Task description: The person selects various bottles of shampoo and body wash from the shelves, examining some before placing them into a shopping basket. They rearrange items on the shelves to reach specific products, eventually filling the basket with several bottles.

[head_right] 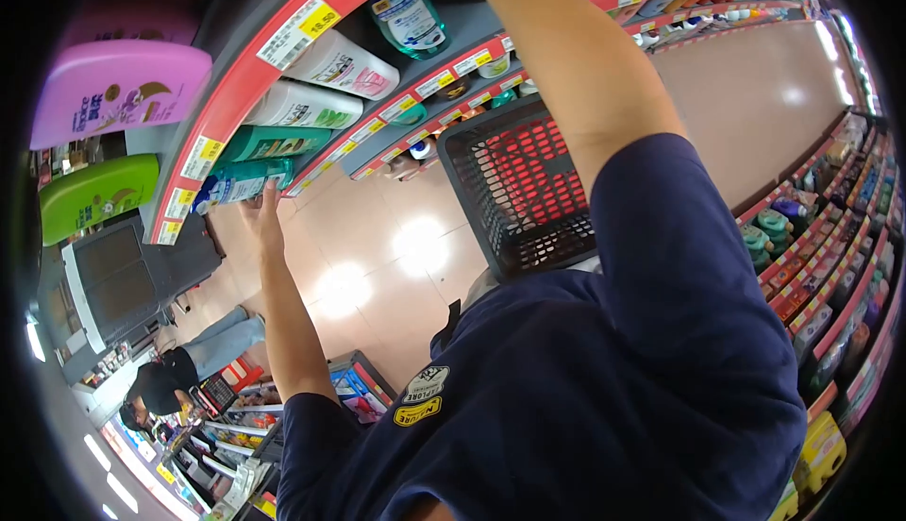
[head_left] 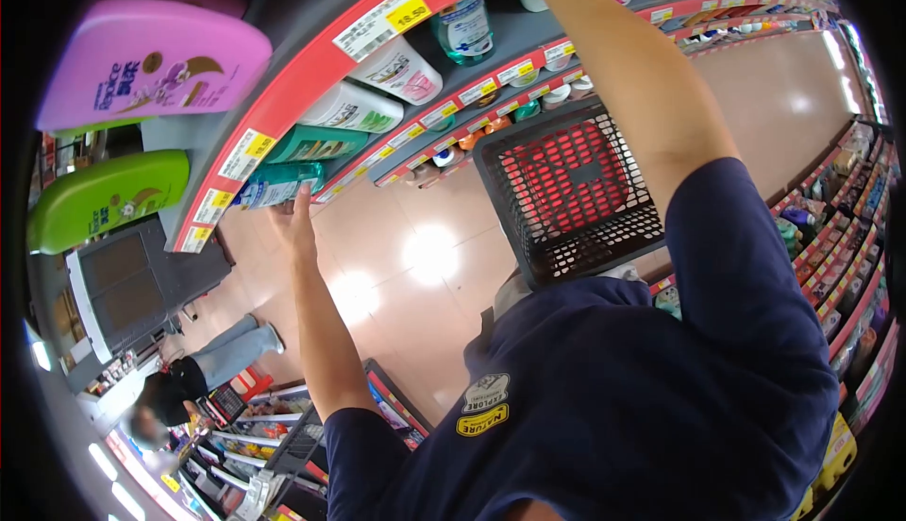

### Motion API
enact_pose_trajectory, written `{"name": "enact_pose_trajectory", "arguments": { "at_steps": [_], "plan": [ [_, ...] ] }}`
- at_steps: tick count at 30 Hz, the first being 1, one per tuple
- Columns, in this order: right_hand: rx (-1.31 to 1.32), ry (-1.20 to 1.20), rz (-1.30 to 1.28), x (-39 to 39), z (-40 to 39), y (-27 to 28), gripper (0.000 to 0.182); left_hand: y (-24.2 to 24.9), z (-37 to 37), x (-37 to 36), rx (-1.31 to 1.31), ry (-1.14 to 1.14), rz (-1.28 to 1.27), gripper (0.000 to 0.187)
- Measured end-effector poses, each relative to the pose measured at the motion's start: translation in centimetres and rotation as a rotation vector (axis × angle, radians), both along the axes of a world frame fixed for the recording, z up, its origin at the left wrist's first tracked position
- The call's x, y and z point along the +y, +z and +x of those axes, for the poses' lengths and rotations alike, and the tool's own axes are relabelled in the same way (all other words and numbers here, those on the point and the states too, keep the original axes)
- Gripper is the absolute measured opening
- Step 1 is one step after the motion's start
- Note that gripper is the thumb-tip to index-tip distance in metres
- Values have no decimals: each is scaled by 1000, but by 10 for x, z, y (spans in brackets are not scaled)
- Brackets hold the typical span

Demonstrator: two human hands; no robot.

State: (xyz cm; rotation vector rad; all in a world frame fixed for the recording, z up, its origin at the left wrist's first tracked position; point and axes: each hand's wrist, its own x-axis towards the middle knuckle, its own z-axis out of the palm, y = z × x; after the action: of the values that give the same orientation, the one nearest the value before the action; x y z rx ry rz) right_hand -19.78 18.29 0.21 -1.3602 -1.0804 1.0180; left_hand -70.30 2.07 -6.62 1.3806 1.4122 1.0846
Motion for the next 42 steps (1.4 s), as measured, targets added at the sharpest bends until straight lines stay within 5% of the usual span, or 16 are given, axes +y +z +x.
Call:
{"name": "enact_pose_trajectory", "arguments": {
  "at_steps": [24, 28, 34, 42],
  "plan": [
    [121, -100, 89, -108, -24, -4, 43, 7, 21, -7, -56, 114, 34, 65],
    [39, -36, 226, -128, -36, -22, 56, -3, 13, -3, -68, 96, 52, 69],
    [-345, -25, 194, -146, -62, -58, 99, -14, 6, 1, -94, 109, 45, 70],
    [-583, -75, -116, -151, -71, -66, 75, -4, 11, -2, -74, 107, -16, 68]
  ]
}}
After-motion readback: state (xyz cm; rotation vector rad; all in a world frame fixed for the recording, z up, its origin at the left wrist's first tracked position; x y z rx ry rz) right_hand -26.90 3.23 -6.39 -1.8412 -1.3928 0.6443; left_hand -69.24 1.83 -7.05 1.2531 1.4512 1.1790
